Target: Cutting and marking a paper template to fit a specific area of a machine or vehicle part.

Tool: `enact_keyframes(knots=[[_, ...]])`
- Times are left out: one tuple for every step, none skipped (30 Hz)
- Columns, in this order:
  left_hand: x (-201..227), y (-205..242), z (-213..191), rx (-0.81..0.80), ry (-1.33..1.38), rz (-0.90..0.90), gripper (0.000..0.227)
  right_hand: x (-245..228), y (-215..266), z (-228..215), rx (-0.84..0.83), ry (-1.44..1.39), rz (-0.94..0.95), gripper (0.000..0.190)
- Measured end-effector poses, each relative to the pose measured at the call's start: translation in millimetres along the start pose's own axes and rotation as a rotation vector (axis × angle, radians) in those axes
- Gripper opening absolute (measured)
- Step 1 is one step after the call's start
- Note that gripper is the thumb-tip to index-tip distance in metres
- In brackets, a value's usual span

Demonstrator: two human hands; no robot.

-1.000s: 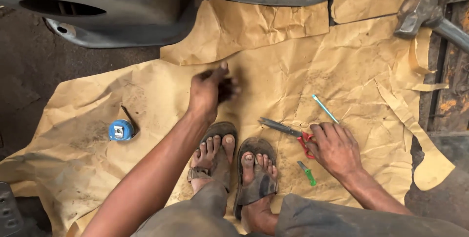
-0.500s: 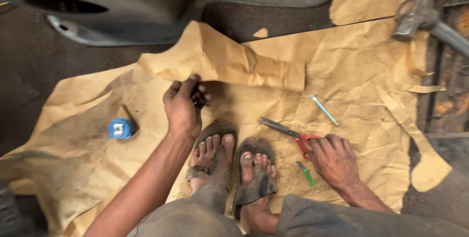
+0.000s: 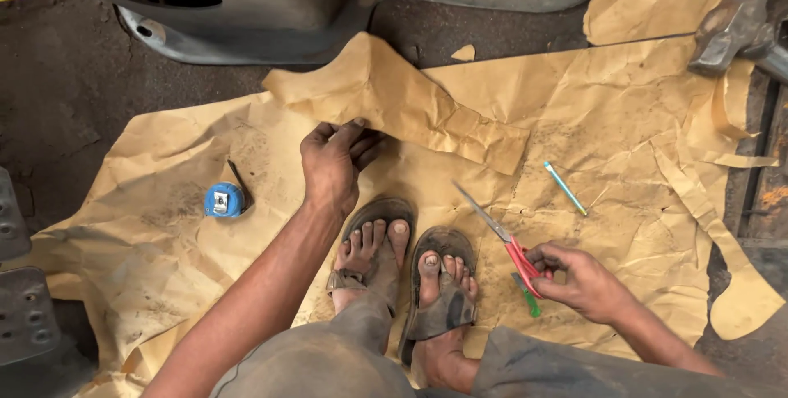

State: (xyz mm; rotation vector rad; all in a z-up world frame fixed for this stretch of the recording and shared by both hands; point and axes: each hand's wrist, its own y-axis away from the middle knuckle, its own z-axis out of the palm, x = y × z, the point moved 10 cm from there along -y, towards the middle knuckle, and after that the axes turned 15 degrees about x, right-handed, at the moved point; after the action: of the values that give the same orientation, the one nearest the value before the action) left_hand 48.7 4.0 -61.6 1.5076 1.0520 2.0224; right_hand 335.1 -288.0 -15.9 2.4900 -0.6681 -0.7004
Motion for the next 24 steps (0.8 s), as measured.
enact_keyframes(knots=[[2,5,4,-0.029,0.024,-0.034,0.011,-5,4,12,-0.142,-0.332,0.051,0.043],[3,10,9,-0.057,0.048,-0.069,0.010,-14,9,20,-0.282,-0.665,0.101,0.040],[5,13,11,-0.063,0.044,-0.073,0.010,-21,4,20,-0.277,-0.667,0.107,0.040],[5,17,15,-0.084,0.031,-0.094,0.010,-28,6,29,-0.382,-0.637,0.149,0.052],[4,20,20,-0.107,0.024,-0.116,0.010,-33,7,36,-0.485,-0.602,0.189,0.064],[6,25,24,-0.114,0.026,-0.120,0.010,-38,3,36,-0.479,-0.600,0.194,0.064],[7,31,25,-0.118,0.008,-0.140,0.010,-54,1,38,-0.534,-0.697,0.147,0.070],[7,36,27,-0.121,-0.009,-0.160,0.010,-70,0,38,-0.589,-0.795,0.099,0.077],[7,37,25,-0.116,-0.011,-0.161,0.010,-74,-2,42,-0.595,-0.797,0.099,0.077],[7,38,24,-0.122,-0.021,-0.163,0.010,-79,-5,43,-0.574,-0.845,0.102,0.081],[7,39,24,-0.131,-0.033,-0.164,0.010,-84,-10,43,-0.549,-0.893,0.105,0.085],[8,37,23,-0.129,-0.035,-0.164,0.010,-87,-10,47,-0.551,-0.896,0.105,0.085],[8,36,22,-0.124,-0.070,-0.147,0.011,-91,-10,49,-0.562,-0.948,0.119,0.087],[9,34,21,-0.119,-0.105,-0.131,0.011,-95,-10,51,-0.573,-1.000,0.134,0.090],[8,29,17,-0.119,-0.107,-0.128,0.011,-95,-12,55,-0.573,-1.003,0.132,0.090],[8,24,14,-0.119,-0.147,-0.094,0.011,-93,-15,59,-0.566,-1.059,0.177,0.092],[8,20,8,-0.115,-0.188,-0.062,0.012,-91,-16,64,-0.563,-1.117,0.226,0.095],[9,22,6,-0.111,-0.193,-0.062,0.012,-91,-17,65,-0.568,-1.122,0.226,0.095],[8,24,6,-0.108,-0.189,-0.079,0.012,-94,-18,62,-0.593,-1.208,0.224,0.094],[6,26,6,-0.105,-0.184,-0.096,0.013,-97,-19,59,-0.617,-1.294,0.220,0.093],[8,29,10,-0.107,-0.187,-0.097,0.013,-98,-20,57,-0.614,-1.297,0.222,0.093],[8,32,12,-0.107,-0.168,-0.129,0.013,-100,-21,56,-0.621,-1.291,0.208,0.090],[8,36,13,-0.103,-0.147,-0.158,0.014,-103,-21,55,-0.633,-1.283,0.192,0.088],[8,36,13,-0.100,-0.148,-0.158,0.014,-104,-21,56,-0.635,-1.284,0.192,0.088]])
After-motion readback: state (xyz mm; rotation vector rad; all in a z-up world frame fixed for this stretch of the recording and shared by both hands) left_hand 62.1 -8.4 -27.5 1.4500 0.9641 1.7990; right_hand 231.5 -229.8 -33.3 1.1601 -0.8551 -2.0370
